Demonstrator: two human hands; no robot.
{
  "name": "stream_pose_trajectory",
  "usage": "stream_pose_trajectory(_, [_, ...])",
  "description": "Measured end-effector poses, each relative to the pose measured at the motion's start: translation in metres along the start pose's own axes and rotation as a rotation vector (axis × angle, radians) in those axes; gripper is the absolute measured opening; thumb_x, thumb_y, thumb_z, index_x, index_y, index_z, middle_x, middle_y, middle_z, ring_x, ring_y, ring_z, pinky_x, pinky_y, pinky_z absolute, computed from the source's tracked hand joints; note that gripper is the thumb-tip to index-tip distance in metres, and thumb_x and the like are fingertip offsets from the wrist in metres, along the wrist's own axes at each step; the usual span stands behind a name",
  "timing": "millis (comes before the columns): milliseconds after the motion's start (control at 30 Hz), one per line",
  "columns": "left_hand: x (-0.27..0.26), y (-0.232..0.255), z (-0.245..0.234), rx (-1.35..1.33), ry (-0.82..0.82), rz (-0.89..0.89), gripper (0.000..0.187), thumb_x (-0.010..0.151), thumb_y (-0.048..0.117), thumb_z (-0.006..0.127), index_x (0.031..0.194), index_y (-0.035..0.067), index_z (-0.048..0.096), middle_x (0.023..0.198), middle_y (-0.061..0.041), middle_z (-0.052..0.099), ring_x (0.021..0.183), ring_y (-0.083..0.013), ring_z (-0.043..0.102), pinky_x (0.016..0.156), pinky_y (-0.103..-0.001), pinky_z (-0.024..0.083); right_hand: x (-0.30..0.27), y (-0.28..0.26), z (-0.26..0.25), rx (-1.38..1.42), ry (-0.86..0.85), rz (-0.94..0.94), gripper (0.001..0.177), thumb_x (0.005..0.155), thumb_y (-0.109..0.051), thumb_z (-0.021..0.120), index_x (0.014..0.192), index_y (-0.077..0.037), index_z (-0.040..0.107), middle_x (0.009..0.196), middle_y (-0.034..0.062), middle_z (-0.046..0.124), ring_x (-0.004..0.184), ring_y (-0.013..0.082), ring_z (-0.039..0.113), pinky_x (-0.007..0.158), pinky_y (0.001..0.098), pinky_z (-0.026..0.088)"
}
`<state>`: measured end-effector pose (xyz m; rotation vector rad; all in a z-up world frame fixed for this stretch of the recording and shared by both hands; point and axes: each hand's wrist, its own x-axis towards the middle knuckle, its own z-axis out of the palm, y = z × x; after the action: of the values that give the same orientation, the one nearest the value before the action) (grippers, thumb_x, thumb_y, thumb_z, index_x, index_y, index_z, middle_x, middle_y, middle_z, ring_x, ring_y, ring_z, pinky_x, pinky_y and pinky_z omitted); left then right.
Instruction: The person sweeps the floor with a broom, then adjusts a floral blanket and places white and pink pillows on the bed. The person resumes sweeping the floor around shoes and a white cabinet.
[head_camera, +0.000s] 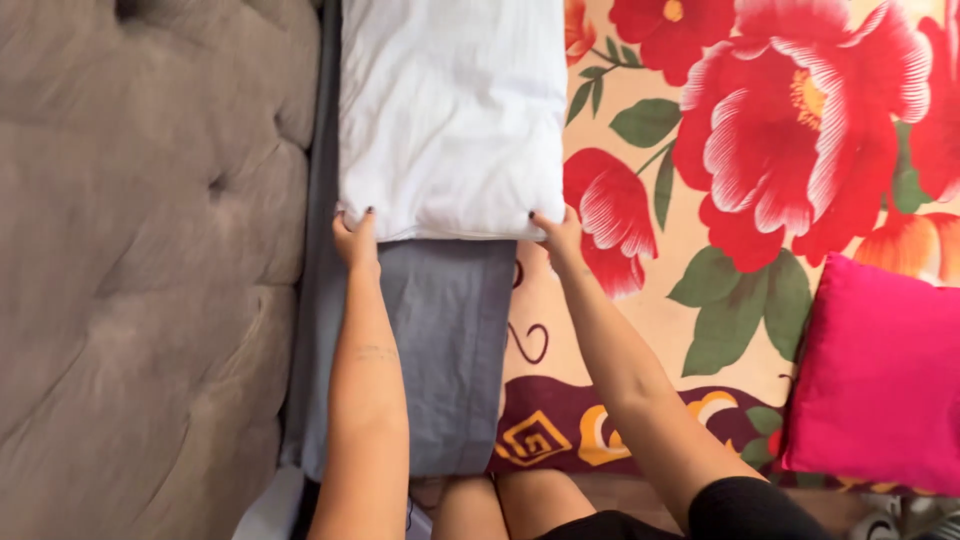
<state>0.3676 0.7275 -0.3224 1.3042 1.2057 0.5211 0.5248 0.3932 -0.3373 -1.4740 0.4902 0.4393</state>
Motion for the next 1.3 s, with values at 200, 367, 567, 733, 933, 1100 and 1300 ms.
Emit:
stream_pose_trajectory(200, [0.017,0.103,-0.032,0.043,0.335,0.625,0.029,0.079,0.007,0.084,0.106,0.002,0.073,0.097,-0.023,0.073,0.096,-0.0359,0.072,0.084,-0.043,0.055,-0.081,-0.068,0.044,0.144,0.115,-0.120,0.044,0.077,-0.008,0.088,0.116,-0.006,0.068,0.096,0.0140,0.070,0.075,0.0252,0.072,0.059,0.0409,0.066])
stream_pose_trajectory(367, [-0.005,0.038,-0.069,0.384,0.373,0.603,0.034,0.084,-0.004,0.065,0.117,0.001,0.069,0.102,-0.022,0.071,0.101,-0.0408,0.070,0.088,-0.042,0.057,-0.007,0.180,0.023,0.171,0.069,0.090,0.048,0.078,0.013,0.061,0.125,0.000,0.061,0.098,0.0183,0.068,0.058,0.0329,0.070,0.051,0.0427,0.067])
stream_pose_trajectory(567, [-0.082,-0.122,-0.141,0.727,0.174,0.420,0.036,0.079,-0.003,0.064,0.112,0.008,0.073,0.102,-0.012,0.075,0.093,-0.0317,0.073,0.089,-0.041,0.057,-0.117,0.152,-0.082,0.085,0.187,0.180,0.063,0.081,0.015,0.063,0.140,-0.003,0.049,0.092,0.0155,0.057,0.061,0.0330,0.072,0.058,0.0465,0.067])
stream_pose_trajectory(733, [-0.198,-0.126,-0.112,0.801,-0.189,0.361,0.034,0.083,0.003,0.063,0.114,0.012,0.073,0.105,-0.010,0.075,0.093,-0.0282,0.073,0.089,-0.039,0.057,-0.182,0.169,-0.230,0.126,0.374,0.216,0.057,0.080,0.014,0.063,0.134,-0.003,0.054,0.090,0.0139,0.057,0.059,0.0334,0.072,0.054,0.0459,0.067])
stream_pose_trajectory(933, [-0.338,-0.129,0.032,0.884,-0.644,0.532,0.026,0.084,0.009,0.071,0.110,0.010,0.075,0.103,-0.016,0.073,0.094,-0.0354,0.072,0.088,-0.045,0.057,-0.174,0.184,-0.430,-0.180,0.687,-0.046,0.037,0.078,-0.007,0.070,0.115,-0.013,0.072,0.088,0.0094,0.074,0.072,0.0266,0.074,0.063,0.0378,0.062])
stream_pose_trajectory(1100, [-0.509,-0.144,0.203,0.873,-0.958,0.516,0.031,0.086,0.011,0.072,0.117,0.009,0.074,0.112,-0.017,0.071,0.102,-0.0349,0.071,0.093,-0.045,0.056,-0.218,0.050,-0.612,-0.337,0.827,-0.211,0.046,0.077,-0.004,0.074,0.119,-0.020,0.071,0.091,0.0004,0.072,0.077,0.0148,0.073,0.074,0.0299,0.062])
stream_pose_trajectory(1300, [-0.677,-0.224,0.404,0.807,-1.180,0.145,0.074,0.089,0.030,0.074,0.150,0.000,0.047,0.149,-0.030,0.050,0.135,-0.0467,0.051,0.114,-0.056,0.043,-0.168,-0.045,-0.832,-0.666,0.859,-0.455,0.052,0.078,-0.004,0.076,0.129,-0.006,0.066,0.122,0.0188,0.063,0.118,0.0407,0.061,0.107,0.0493,0.046])
